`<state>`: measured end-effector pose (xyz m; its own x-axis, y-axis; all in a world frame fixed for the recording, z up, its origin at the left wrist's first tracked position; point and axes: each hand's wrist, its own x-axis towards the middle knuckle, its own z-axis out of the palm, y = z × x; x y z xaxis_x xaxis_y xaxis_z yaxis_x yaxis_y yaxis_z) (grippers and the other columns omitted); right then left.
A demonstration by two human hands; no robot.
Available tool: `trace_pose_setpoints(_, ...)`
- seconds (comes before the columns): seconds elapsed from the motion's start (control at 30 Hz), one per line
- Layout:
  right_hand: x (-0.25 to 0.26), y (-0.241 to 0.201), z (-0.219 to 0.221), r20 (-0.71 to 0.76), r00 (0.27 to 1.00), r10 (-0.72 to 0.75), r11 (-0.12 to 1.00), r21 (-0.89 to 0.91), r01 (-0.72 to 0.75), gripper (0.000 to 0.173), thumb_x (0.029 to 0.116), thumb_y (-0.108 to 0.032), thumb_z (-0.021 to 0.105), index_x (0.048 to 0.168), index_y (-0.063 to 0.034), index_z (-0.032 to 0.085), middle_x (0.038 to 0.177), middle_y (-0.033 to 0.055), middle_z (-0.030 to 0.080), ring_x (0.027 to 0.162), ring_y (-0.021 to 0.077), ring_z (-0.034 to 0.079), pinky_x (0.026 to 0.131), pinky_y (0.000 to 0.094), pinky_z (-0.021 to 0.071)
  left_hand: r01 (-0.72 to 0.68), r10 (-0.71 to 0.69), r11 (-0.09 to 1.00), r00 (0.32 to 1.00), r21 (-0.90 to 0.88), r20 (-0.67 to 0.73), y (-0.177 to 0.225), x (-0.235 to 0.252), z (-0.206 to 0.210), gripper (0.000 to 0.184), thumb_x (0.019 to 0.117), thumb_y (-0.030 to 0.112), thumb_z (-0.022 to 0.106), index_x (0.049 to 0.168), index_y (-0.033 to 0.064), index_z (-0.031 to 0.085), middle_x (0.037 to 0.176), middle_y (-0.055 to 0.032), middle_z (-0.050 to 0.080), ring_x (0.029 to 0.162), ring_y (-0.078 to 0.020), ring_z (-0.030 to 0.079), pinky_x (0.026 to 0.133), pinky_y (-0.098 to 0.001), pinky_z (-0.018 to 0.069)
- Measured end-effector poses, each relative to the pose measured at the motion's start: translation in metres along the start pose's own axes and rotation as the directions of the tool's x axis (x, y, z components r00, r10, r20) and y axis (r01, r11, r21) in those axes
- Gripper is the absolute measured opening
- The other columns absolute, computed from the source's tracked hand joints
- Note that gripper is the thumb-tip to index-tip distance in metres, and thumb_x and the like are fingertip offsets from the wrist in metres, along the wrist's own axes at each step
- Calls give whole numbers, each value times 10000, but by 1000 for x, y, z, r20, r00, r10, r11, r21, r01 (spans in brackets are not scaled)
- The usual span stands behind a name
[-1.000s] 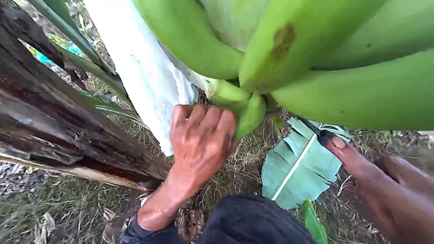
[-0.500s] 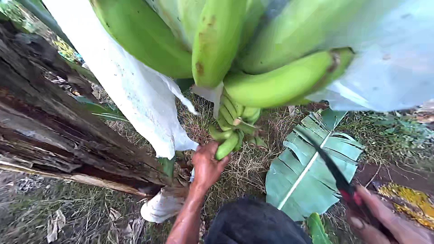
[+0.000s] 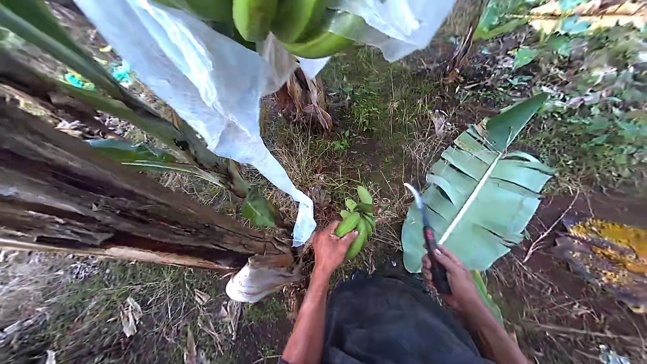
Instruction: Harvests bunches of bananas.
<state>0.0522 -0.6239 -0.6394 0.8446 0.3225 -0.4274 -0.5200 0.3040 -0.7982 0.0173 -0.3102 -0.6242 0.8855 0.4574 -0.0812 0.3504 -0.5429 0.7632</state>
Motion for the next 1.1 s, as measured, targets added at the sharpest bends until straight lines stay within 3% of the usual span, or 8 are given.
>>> trace_pose_setpoints(0.1,4,24,3,56,987,149,987,55,-152,371,1087,-254,319,1307,-27,513,706,72,600,509,168,586,451,324,533,18,-18,1000,999,-14,31,0,-6,15,423,805,513,792,992,135,752,811,-1,730,766,-154,704,763,-485,588)
trace_pose_setpoints(0.33,14,27,-5,166,938,305,951,-9,-308,377,1081,-296,333,1298,-57,528,704,48,584,468,129,540,414,277,489,53,-62,996,988,70,140,21,-1,50,464,816,513,774,1048,111,755,890,-56,751,859,-220,725,828,-522,579)
trace_pose_setpoints(0.5,27,16,5,277,856,436,767,382,-515,408,1115,-364,245,1167,-89,541,661,-13,513,452,65,506,394,194,445,82,-150,953,964,293,220,24,11,92,498,865,559,693,1116,130,738,977,-92,756,946,-289,727,841,-569,561)
trace_pose_setpoints(0.6,43,15,9,210,837,505,693,479,-538,396,1116,-362,254,1121,-76,528,672,4,524,452,75,520,386,196,450,107,-231,909,934,403,273,16,14,122,521,897,576,652,1204,160,721,1079,-98,756,1038,-302,718,894,-581,550)
trace_pose_setpoints(0.73,53,6,16,80,801,594,704,430,-565,366,1116,-366,294,1063,-82,519,678,5,513,450,72,500,383,195,427,149,-313,876,899,458,307,6,11,153,521,915,568,647,1215,147,708,1102,-118,749,1062,-325,711,897,-590,547)
trace_pose_setpoints(0.87,12,-88,32,185,898,400,889,160,-429,387,1100,-357,274,1205,-95,540,653,-7,511,431,79,485,382,229,457,201,-382,858,865,473,326,-22,10,173,512,910,536,665,1258,161,696,1147,-133,739,1089,-338,703,905,-601,549)
trace_pose_setpoints(0.97,38,-120,-8,-79,963,257,960,136,-245,395,1124,-324,261,1234,-58,532,664,7,520,434,101,485,382,256,460,203,-418,842,831,501,367,-44,2,202,507,908,512,671,1260,148,693,1174,-155,729,1108,-360,695,907,-620,548)
trace_pose_setpoints(1.1,32,-109,-108,-306,922,237,965,185,-187,387,1122,-334,271,1221,-74,539,678,2,524,460,104,496,406,254,460,253,-497,802,784,540,371,-37,5,236,481,927,479,643,1251,127,697,1200,-180,716,1130,-382,682,908,-634,537)
